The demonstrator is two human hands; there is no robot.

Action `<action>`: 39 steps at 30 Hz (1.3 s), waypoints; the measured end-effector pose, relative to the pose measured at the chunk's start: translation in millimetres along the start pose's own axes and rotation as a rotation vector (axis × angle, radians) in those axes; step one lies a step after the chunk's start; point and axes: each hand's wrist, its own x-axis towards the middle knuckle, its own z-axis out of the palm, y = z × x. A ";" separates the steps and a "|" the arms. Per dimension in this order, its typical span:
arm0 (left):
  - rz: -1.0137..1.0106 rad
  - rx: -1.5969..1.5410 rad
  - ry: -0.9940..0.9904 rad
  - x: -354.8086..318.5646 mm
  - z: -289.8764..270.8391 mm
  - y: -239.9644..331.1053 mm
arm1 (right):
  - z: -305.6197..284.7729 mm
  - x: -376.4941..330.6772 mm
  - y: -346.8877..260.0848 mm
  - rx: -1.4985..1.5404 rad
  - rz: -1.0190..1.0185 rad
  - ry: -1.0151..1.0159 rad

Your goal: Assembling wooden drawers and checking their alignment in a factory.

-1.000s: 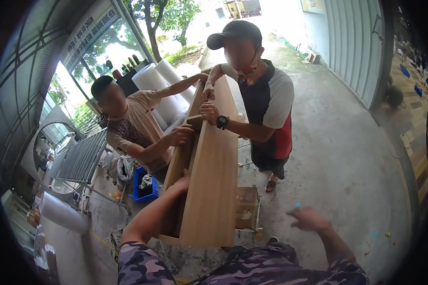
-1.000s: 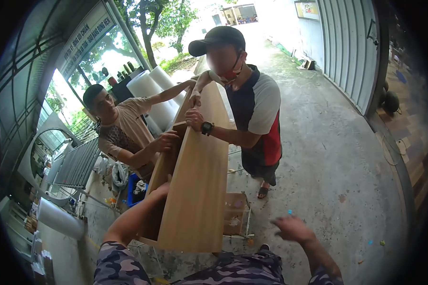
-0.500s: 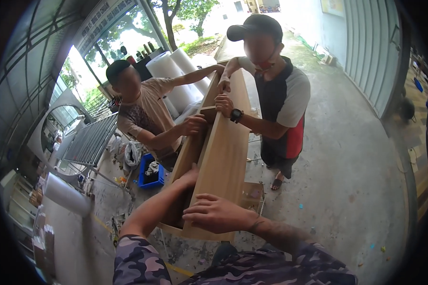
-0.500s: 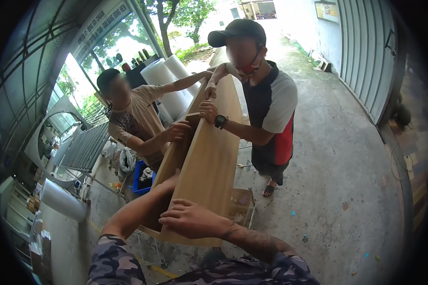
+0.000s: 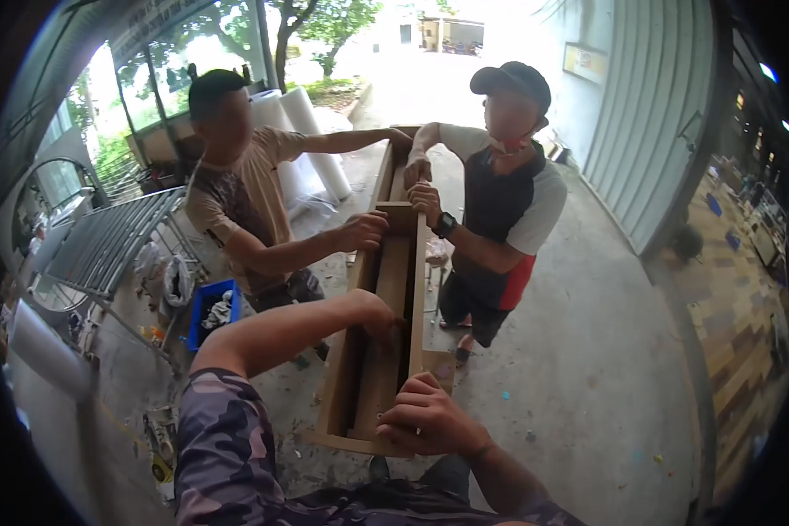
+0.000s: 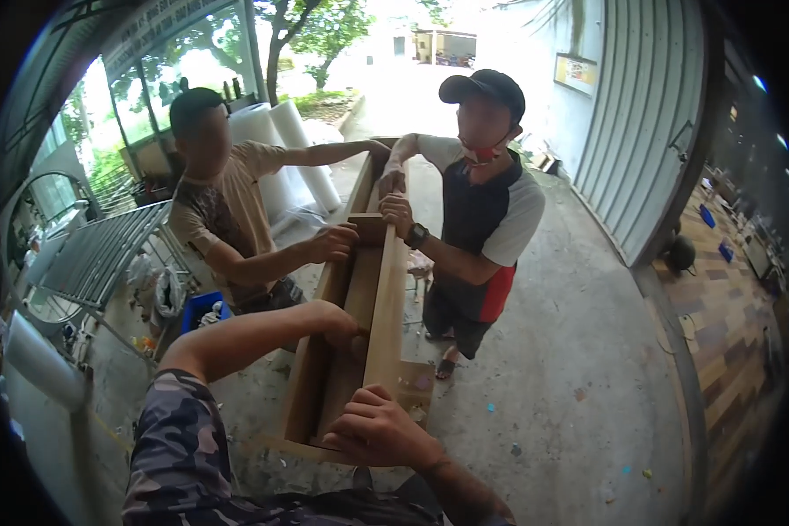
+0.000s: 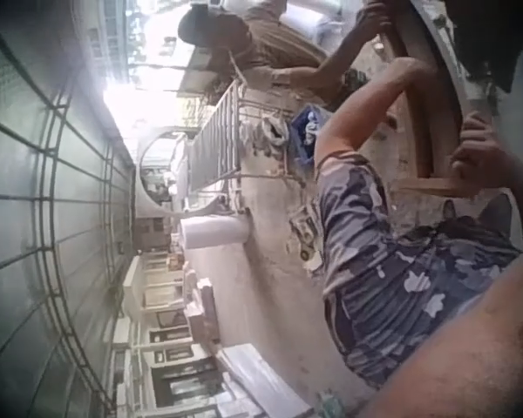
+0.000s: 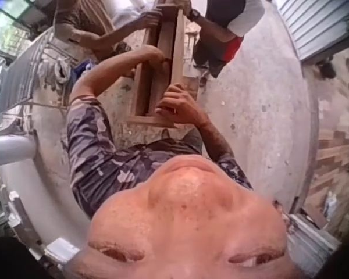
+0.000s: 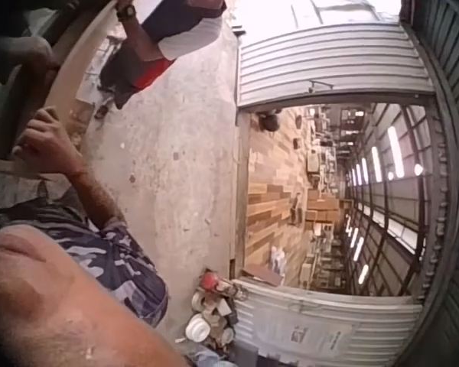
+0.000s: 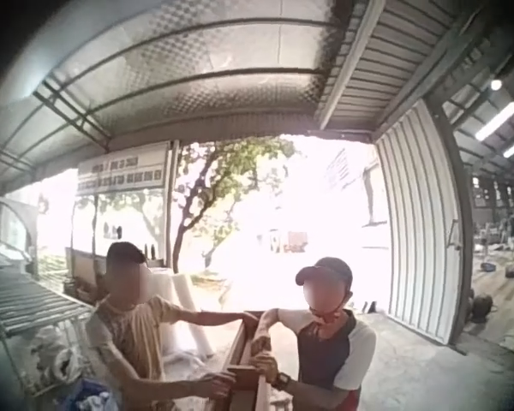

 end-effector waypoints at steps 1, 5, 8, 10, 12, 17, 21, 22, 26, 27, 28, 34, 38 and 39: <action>0.057 0.000 0.084 -3.1 -3.8 -0.8 | 2.4 2.5 -3.2 -0.027 0.011 -0.001; 0.145 0.226 0.036 7.8 -24.4 7.9 | 4.8 12.6 -9.5 -0.053 0.092 -0.089; 0.045 0.451 0.220 52.4 14.7 -10.9 | 9.7 32.3 -13.0 -0.067 0.060 -0.149; 0.029 0.416 0.361 69.1 36.3 -14.7 | 10.8 31.1 -10.7 -0.079 0.062 -0.170; 0.033 0.392 0.497 71.4 46.3 -16.5 | 6.0 25.2 -6.6 -0.098 0.082 -0.173; 0.419 0.282 0.503 60.8 57.1 -46.7 | 13.2 27.5 -3.9 -0.047 0.052 -0.119; 0.300 0.277 0.297 43.2 40.5 -12.0 | 19.4 24.7 -3.1 -0.022 0.097 -0.078; 0.295 0.328 0.232 25.4 15.4 8.6 | 10.0 13.6 -3.6 -0.028 0.101 -0.046; 0.275 0.183 0.095 -7.8 2.8 14.4 | 17.2 24.2 -7.4 -0.019 0.087 -0.056; 0.279 0.182 0.090 -7.7 5.9 13.1 | 18.4 28.2 -7.7 -0.015 0.092 -0.055; 0.230 0.194 0.070 -8.3 9.1 11.9 | 19.6 33.1 -7.6 -0.011 0.099 -0.094; 0.262 0.171 0.150 29.6 3.7 -3.5 | -7.1 122.1 0.3 -0.190 -0.175 -0.244; 0.335 0.198 0.296 9.3 3.4 -20.1 | 42.9 210.8 19.2 -0.101 -0.288 -0.347; 0.314 0.208 0.358 -0.6 -17.1 -32.0 | 54.0 231.2 18.1 -0.124 -0.320 -0.332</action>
